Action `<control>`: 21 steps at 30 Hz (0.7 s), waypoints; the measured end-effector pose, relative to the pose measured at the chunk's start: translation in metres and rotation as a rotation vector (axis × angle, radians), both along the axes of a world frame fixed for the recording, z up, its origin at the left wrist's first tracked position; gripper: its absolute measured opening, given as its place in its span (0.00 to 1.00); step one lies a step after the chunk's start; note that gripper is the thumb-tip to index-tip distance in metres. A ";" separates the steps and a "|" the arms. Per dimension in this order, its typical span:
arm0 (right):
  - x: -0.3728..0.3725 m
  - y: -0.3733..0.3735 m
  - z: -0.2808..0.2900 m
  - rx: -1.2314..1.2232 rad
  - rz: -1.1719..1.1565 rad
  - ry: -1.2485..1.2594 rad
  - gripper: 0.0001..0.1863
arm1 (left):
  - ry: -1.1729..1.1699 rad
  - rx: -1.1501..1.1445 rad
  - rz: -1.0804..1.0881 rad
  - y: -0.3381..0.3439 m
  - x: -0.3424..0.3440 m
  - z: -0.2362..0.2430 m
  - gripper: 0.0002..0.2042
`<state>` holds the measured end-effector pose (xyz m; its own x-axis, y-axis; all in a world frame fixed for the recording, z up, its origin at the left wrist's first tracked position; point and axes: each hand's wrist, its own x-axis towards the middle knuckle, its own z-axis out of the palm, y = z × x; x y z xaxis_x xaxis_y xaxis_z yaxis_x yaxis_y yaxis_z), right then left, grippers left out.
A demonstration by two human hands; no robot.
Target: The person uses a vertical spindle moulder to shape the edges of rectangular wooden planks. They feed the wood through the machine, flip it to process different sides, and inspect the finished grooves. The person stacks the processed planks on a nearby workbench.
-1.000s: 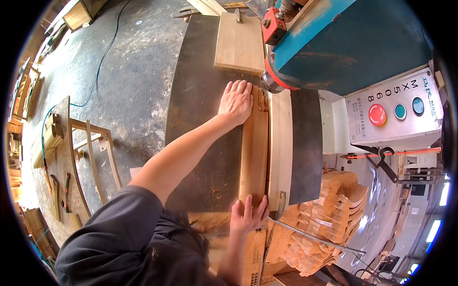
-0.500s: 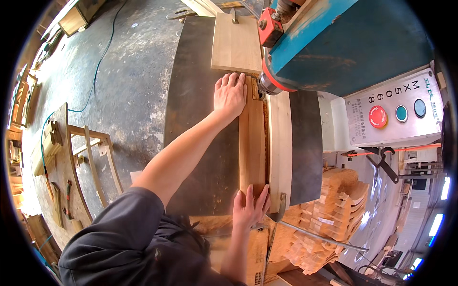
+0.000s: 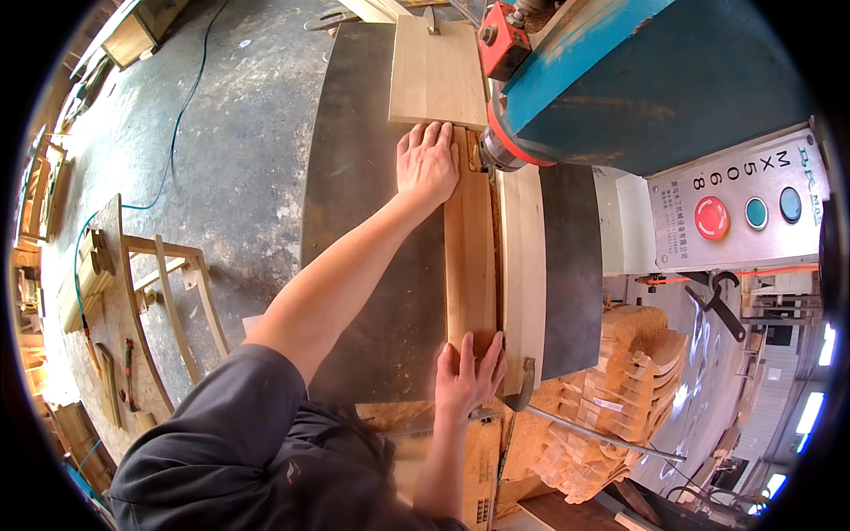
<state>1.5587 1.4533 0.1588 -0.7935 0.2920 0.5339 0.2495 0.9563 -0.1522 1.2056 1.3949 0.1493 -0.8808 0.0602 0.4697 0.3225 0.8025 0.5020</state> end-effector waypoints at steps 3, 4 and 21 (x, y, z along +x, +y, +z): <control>-0.002 -0.001 0.000 0.000 -0.006 -0.002 0.21 | 0.022 -0.022 0.004 0.002 -0.002 0.001 0.21; -0.002 -0.002 0.000 -0.004 -0.009 -0.006 0.21 | 0.020 -0.022 0.000 0.002 -0.003 0.001 0.21; 0.001 -0.005 -0.001 -0.032 -0.017 0.006 0.26 | 0.043 -0.046 -0.069 0.002 -0.004 -0.002 0.21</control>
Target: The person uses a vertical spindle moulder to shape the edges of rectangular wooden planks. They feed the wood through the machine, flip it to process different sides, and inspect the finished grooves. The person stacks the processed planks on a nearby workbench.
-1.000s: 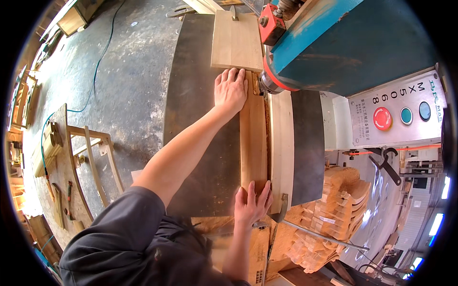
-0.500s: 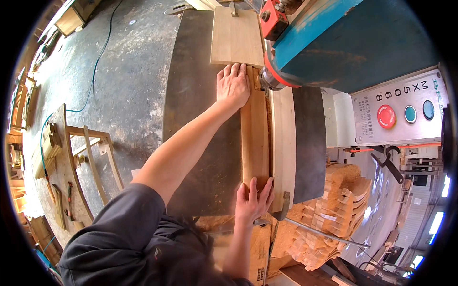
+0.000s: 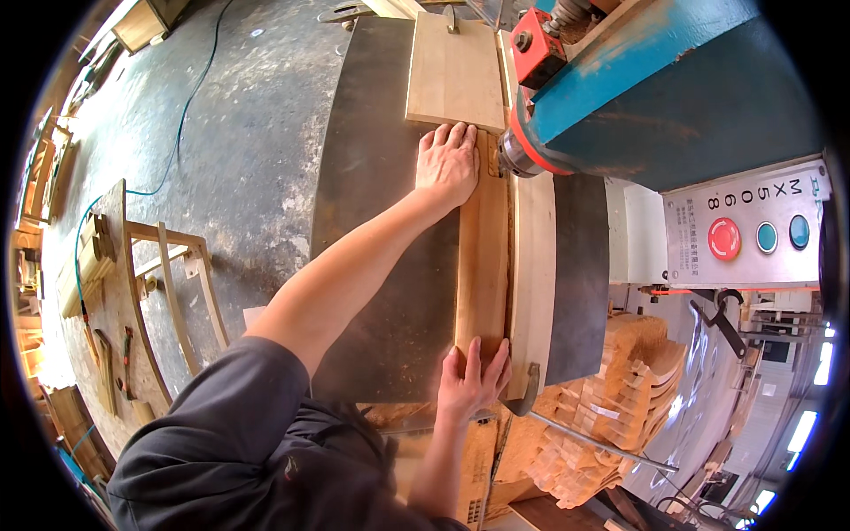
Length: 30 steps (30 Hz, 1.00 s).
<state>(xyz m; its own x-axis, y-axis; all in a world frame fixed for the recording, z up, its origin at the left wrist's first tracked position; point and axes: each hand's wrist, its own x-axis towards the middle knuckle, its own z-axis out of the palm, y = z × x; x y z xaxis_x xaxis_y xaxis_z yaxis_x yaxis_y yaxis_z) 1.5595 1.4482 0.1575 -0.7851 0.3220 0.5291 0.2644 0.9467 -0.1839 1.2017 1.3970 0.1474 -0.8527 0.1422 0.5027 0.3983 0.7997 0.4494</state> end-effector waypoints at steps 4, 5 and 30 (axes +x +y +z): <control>0.003 -0.001 0.000 0.011 -0.004 0.000 0.27 | 0.000 0.004 -0.018 0.000 0.002 0.002 0.21; 0.003 -0.001 0.000 0.013 -0.002 0.002 0.27 | 0.001 -0.003 -0.015 0.000 0.003 0.002 0.21; 0.029 0.001 0.000 0.038 -0.008 0.023 0.25 | -0.028 -0.024 -0.081 0.002 0.027 0.005 0.21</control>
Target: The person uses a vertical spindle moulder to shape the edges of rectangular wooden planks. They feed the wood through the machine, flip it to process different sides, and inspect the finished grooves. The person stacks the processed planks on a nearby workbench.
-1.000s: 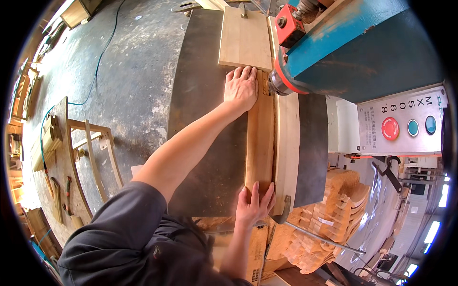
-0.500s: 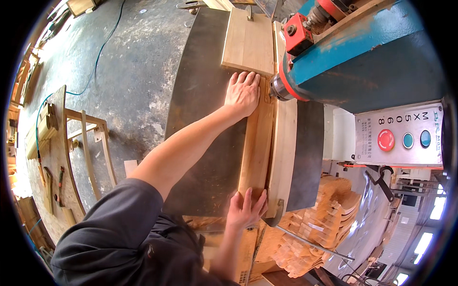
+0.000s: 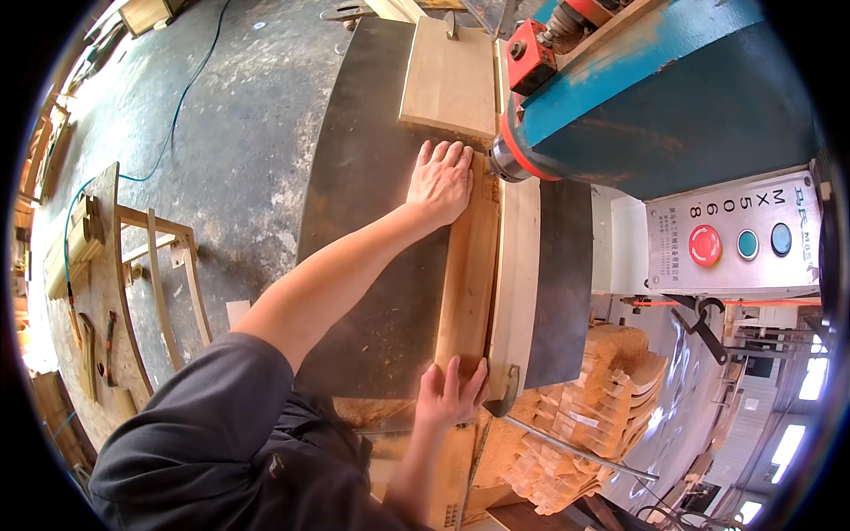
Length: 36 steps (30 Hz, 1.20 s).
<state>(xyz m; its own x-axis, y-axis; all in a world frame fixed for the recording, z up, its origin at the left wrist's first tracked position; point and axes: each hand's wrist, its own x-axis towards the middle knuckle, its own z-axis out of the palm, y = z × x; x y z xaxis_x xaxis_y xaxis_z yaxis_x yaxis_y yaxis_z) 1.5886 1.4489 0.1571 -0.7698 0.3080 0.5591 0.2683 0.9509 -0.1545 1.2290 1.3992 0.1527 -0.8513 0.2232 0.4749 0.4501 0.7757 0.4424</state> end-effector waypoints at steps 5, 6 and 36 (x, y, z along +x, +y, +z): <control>0.001 0.000 0.004 -0.003 0.016 -0.005 0.25 | 0.001 -0.002 -0.004 -0.002 0.003 0.001 0.21; 0.001 0.001 0.003 -0.002 0.022 0.004 0.25 | -0.033 -0.016 -0.007 -0.003 0.003 0.002 0.22; -0.029 -0.002 0.009 -0.038 0.012 -0.010 0.18 | -0.351 -0.029 -0.042 0.004 0.115 0.027 0.53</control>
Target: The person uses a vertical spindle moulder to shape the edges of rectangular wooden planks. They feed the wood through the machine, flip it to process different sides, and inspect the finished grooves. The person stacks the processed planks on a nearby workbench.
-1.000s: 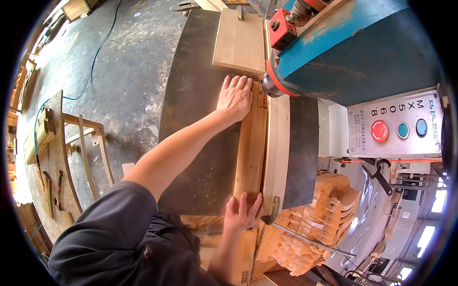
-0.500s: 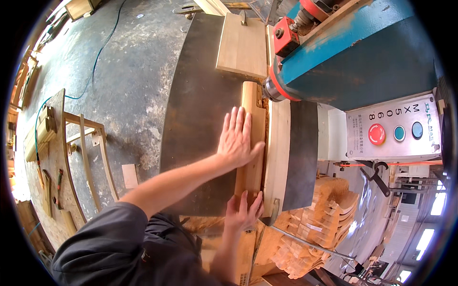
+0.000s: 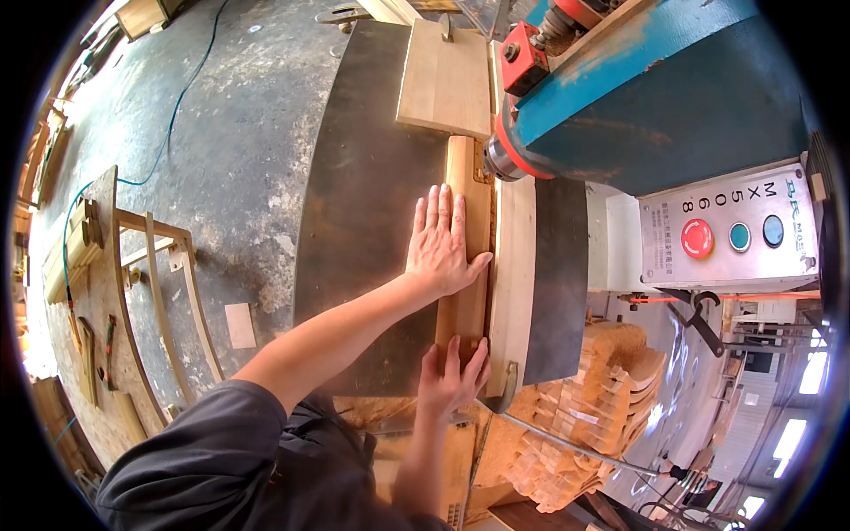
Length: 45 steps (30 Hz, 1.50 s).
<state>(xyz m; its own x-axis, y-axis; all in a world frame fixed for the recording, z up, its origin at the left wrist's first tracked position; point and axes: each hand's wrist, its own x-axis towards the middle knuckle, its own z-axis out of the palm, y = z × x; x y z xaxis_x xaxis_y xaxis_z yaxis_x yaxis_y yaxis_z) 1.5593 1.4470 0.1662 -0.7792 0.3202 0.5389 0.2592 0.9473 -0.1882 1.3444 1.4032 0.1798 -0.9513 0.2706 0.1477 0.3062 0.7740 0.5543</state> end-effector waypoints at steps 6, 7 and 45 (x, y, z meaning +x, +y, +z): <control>-0.004 -0.001 -0.001 -0.022 -0.008 -0.009 0.18 | -0.016 -0.006 0.000 0.001 -0.003 0.001 0.53; -0.006 -0.002 -0.001 -0.027 -0.008 -0.013 0.18 | -0.004 -0.008 0.002 0.000 -0.006 0.001 0.53; 0.028 -0.016 0.005 -0.064 0.022 0.011 0.18 | 0.019 -0.033 -0.047 -0.018 0.027 0.002 0.54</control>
